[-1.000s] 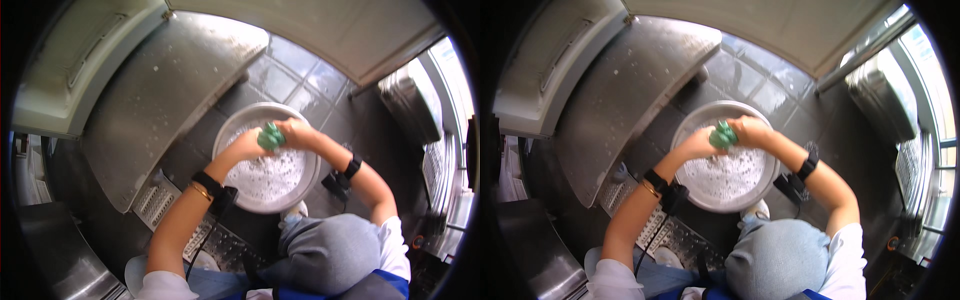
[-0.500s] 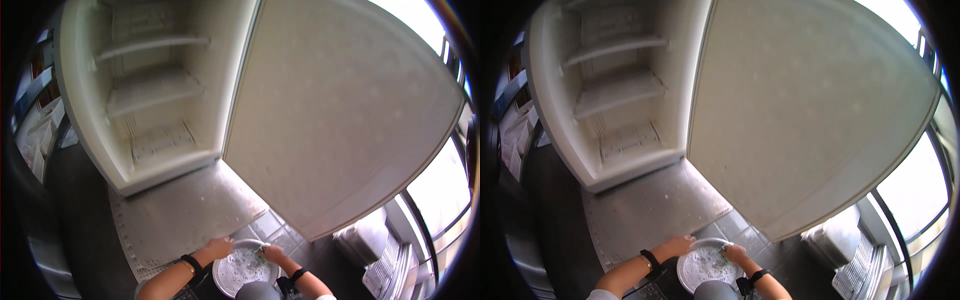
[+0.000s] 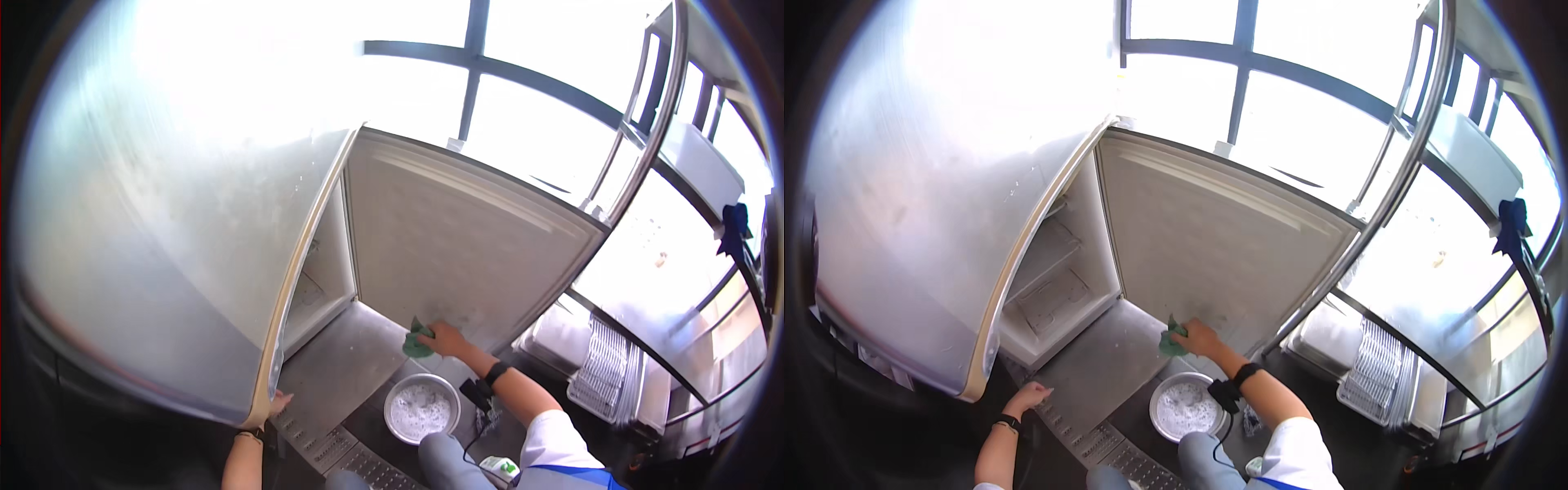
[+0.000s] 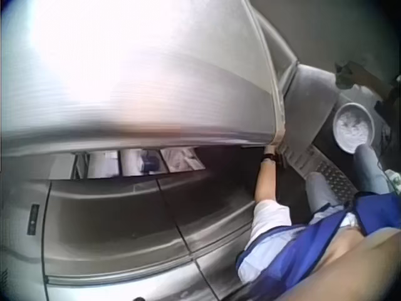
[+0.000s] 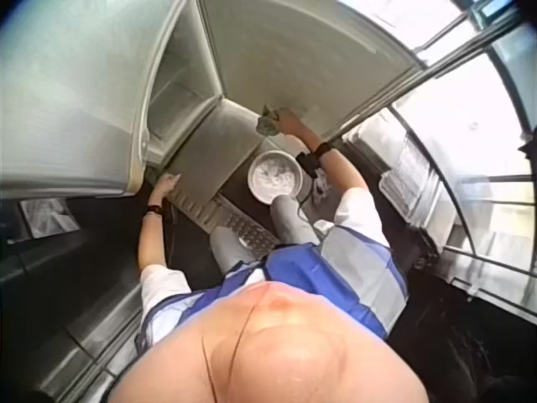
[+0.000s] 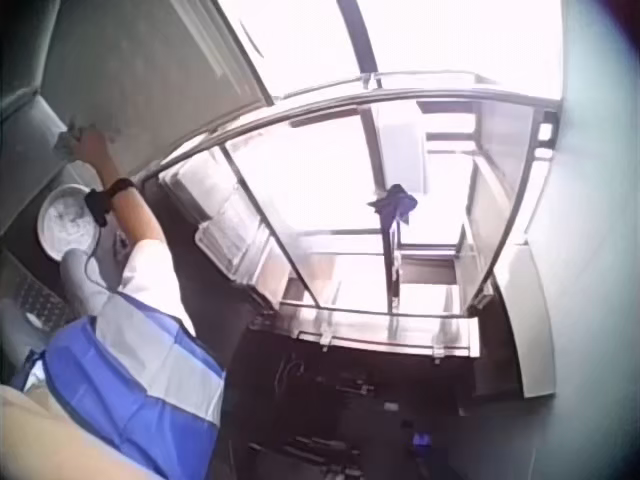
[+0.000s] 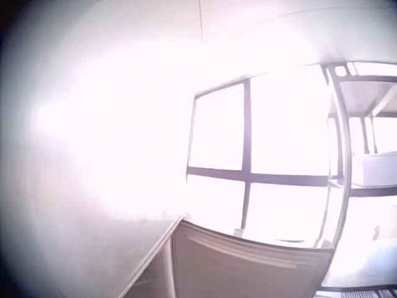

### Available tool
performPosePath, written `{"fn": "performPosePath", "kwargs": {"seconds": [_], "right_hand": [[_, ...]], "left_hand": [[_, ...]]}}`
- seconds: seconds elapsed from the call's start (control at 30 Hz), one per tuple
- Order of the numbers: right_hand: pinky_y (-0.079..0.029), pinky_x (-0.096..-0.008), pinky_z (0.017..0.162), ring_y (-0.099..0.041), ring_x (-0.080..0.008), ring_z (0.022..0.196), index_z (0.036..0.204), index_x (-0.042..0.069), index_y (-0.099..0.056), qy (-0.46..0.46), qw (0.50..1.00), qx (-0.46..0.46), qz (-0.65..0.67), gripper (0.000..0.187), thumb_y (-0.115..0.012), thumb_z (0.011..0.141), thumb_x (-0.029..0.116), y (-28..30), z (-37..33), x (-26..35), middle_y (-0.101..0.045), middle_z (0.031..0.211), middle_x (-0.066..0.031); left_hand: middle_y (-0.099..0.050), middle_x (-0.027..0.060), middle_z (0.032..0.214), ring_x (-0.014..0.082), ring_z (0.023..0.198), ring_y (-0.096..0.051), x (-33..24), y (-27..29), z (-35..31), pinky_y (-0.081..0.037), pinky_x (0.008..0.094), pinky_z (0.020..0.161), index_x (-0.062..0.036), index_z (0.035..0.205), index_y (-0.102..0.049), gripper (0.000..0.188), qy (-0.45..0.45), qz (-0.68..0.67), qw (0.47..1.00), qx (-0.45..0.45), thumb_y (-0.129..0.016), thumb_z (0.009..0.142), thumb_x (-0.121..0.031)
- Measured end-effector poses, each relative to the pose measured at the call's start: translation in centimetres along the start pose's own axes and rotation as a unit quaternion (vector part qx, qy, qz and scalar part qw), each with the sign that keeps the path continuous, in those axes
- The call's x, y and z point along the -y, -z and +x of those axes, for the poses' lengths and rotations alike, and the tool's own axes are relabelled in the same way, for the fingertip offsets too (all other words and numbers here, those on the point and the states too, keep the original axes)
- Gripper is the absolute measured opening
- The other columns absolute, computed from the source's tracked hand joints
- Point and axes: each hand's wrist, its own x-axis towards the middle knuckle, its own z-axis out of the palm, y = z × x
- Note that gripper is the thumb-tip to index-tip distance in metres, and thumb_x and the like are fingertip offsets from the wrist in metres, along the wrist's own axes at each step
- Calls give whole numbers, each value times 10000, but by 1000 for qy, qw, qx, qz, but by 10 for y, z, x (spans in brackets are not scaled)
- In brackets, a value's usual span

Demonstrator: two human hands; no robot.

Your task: Cleaning the interior and exterior of a small refrigerator using a scouring pad and soapy water.

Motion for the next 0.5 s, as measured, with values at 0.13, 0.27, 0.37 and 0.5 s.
{"fn": "performPosePath", "kwargs": {"seconds": [0.13,0.27,0.37,0.5], "right_hand": [[-460,-403,671,-590,-333,728,817,1,-609,-18,996,-66,62,442,-533,744,430,30,-25,41,-602,725,-194],[-451,-413,661,-581,-356,736,819,-9,-604,-26,995,-88,42,424,-556,732,403,71,-52,63,-597,771,-210],[-445,-414,659,-573,-366,751,841,-10,-598,-11,994,-107,32,396,-561,745,372,126,-75,78,-595,780,-212],[-442,-412,660,-571,-366,748,864,-5,-593,40,986,-164,12,370,-572,758,348,200,-99,112,-593,762,-209]], "left_hand": [[-602,107,957,150,860,-567,-41,59,-66,-446,301,701,3,1050,-494,443,-85,-321,942,55,-607,780,-329],[-572,134,1021,200,923,-555,-57,113,-138,-437,313,784,28,1087,-482,512,-147,-198,966,80,-635,757,-332],[-529,174,1080,239,1001,-522,-87,165,-212,-415,336,853,30,1163,-426,648,-197,-147,969,22,-681,706,-352],[-362,222,1261,291,1098,-455,-108,228,-284,-365,373,918,-21,1307,-209,914,-288,-246,920,-104,-749,633,-319]]}}
